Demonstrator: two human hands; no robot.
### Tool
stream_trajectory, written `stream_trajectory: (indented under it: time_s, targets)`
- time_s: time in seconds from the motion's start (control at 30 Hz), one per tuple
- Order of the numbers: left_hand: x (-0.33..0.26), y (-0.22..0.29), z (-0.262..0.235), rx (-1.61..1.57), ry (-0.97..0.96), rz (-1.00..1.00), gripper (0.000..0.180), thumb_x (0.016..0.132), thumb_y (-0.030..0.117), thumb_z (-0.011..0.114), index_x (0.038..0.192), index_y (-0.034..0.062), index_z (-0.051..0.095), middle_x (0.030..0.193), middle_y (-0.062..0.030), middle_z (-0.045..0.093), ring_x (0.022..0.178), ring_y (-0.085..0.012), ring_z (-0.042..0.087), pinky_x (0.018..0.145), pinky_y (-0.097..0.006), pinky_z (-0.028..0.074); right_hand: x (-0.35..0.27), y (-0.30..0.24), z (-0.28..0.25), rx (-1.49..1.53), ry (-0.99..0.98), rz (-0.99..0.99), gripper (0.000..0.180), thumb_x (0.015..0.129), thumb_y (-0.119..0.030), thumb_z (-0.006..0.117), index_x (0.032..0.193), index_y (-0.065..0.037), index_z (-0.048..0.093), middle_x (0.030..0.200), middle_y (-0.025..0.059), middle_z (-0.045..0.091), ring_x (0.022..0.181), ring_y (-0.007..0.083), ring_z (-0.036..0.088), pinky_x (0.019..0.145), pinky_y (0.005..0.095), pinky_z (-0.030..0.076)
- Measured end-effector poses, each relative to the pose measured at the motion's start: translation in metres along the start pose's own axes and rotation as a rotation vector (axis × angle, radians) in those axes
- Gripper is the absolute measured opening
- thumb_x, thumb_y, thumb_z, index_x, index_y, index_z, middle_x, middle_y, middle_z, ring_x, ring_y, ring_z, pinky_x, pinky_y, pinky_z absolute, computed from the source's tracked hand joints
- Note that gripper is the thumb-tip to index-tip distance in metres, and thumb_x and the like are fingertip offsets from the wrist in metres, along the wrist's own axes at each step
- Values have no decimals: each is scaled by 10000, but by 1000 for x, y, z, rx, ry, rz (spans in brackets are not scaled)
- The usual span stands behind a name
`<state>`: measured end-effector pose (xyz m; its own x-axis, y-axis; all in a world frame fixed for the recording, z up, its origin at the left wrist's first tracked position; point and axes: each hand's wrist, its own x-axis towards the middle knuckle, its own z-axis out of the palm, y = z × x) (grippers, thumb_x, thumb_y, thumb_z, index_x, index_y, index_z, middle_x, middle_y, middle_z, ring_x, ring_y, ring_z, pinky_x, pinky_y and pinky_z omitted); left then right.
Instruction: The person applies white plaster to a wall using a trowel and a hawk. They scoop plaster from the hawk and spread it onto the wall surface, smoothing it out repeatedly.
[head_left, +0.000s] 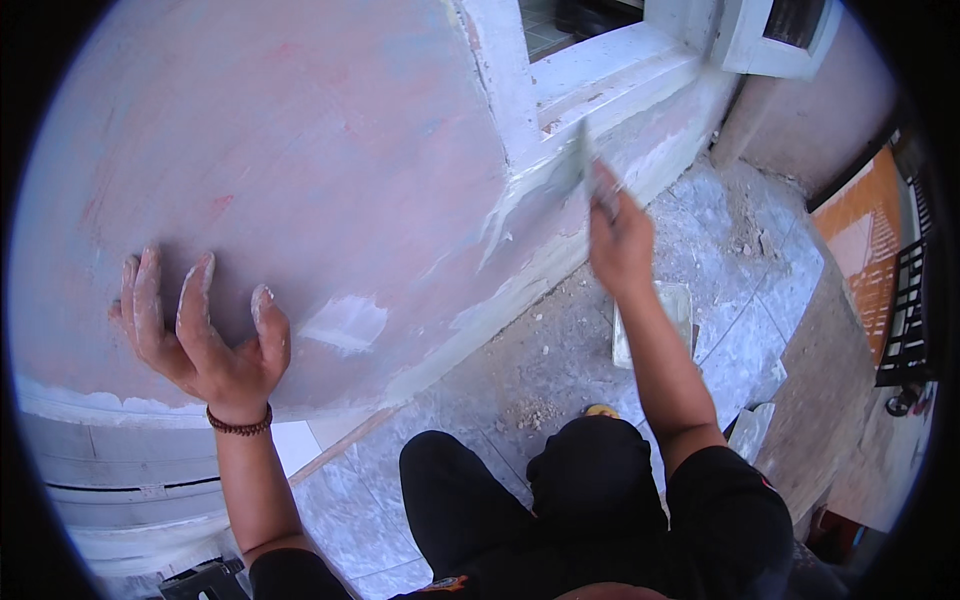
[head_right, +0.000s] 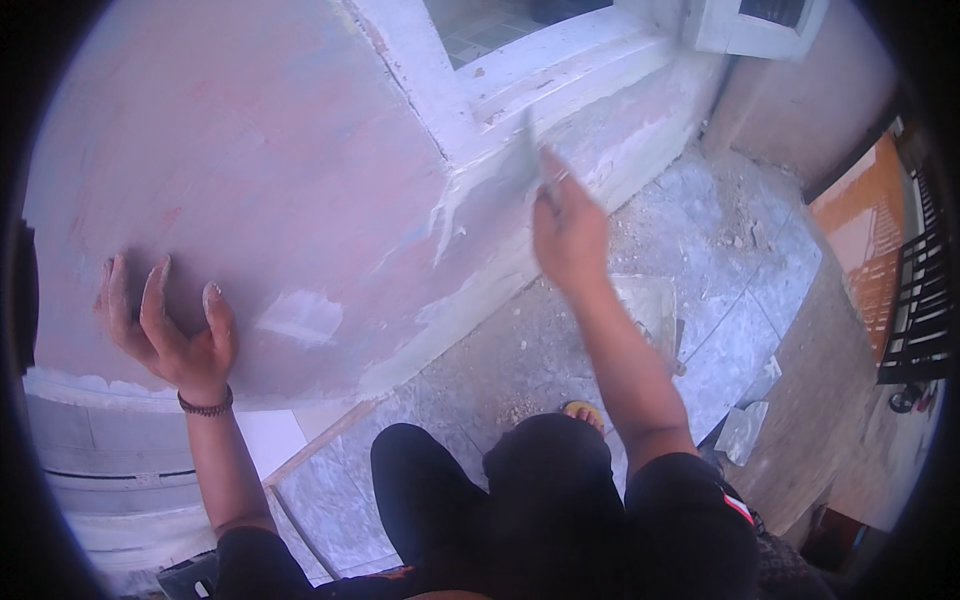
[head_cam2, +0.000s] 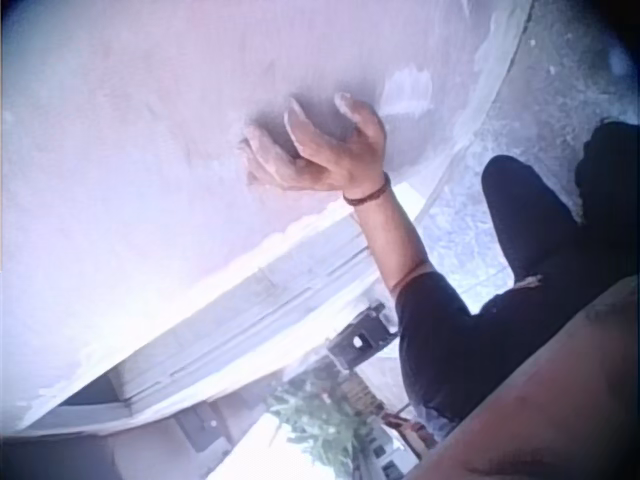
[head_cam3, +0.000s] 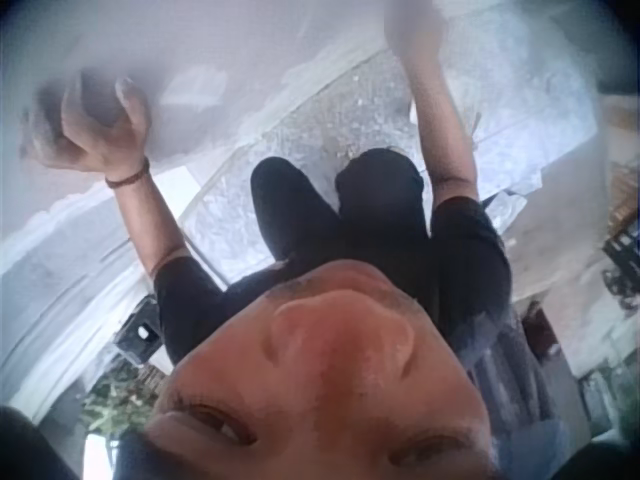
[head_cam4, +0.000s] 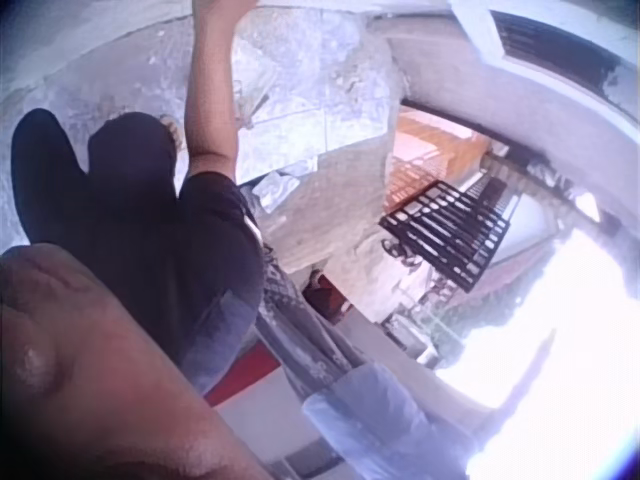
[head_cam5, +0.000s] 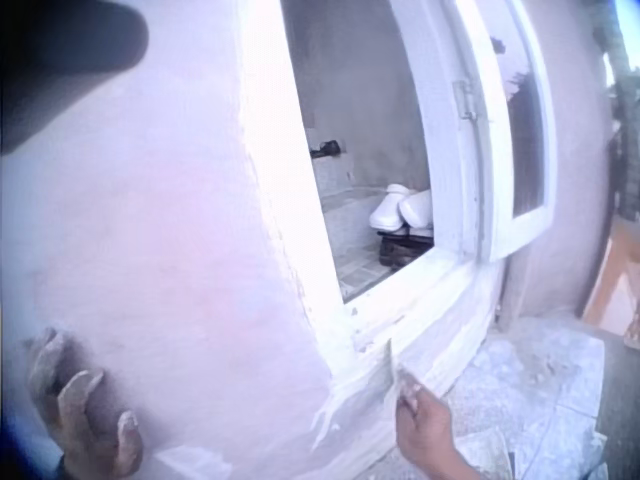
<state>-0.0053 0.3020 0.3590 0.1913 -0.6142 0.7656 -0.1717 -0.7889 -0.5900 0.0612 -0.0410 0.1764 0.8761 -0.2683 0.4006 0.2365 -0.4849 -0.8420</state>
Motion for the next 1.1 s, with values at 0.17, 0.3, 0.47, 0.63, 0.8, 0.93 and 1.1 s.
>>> stream_trajectory:
  time_s: [0.17, 0.3, 0.47, 0.63, 0.8, 0.93, 1.1]
  targets:
    - [-1, -4, 1, -16, 1, 39, 402, 813, 281, 686, 1175, 118, 622, 1350, -148, 508, 1314, -326, 462, 1071, -527, 383, -75, -15, 54, -143, -73, -489, 522, 811, 3, 577, 1322, -103, 580, 1309, 137, 608, 1081, 289, 666, 775, 380, 574]
    - [1, -4, 0, -20, -16, 51, 406, 821, 278, 683, 1183, 111, 609, 1357, -152, 496, 1324, -329, 450, 1066, -527, 383, -108, -5, 55, -123, -278, -395, 523, 818, 20, 553, 1328, -95, 582, 1343, 146, 588, 1123, 302, 649, 836, 384, 563]
    - [3, 1, -3, -13, -40, 50, 402, 835, 281, 676, 1190, 107, 598, 1354, -155, 487, 1321, -338, 448, 1057, -534, 383, -37, 56, 5, 160, 84, 176, 403, 934, -63, 493, 1327, -36, 578, 1212, 211, 657, 1102, 354, 650, 912, 386, 519]
    - [2, -1, -2, -11, -31, 66, 406, 845, 292, 669, 1195, 98, 600, 1350, -157, 487, 1307, -343, 462, 1053, -536, 387, -35, 62, 35, 99, -4, 166, 390, 957, -11, 514, 1344, 7, 559, 1261, 167, 650, 1112, 207, 625, 951, 320, 483]
    - [1, 3, -6, -14, -45, 38, 385, 870, 284, 646, 1194, 82, 604, 1365, -171, 488, 1305, -361, 461, 1057, -553, 386, -137, 13, 76, 56, -385, -124, 453, 882, -28, 561, 1331, -86, 570, 1229, 187, 641, 1057, 348, 651, 808, 389, 546]
    - [8, 7, -12, 25, -71, 22, 392, 896, 291, 616, 1217, 67, 592, 1380, -182, 486, 1315, -380, 449, 1073, -569, 374, -132, 24, 49, 438, -595, -161, 459, 890, -45, 560, 1348, -68, 551, 1320, 184, 593, 1204, 337, 577, 993, 378, 488]
    - [7, 7, -11, 30, -61, 4, 394, 919, 285, 590, 1236, 52, 572, 1382, -193, 482, 1316, -386, 448, 1078, -574, 366, -85, 94, -50, 780, -441, 671, 329, 923, -39, 502, 1236, 3, 594, 1010, 132, 685, 918, 242, 701, 786, 351, 580]
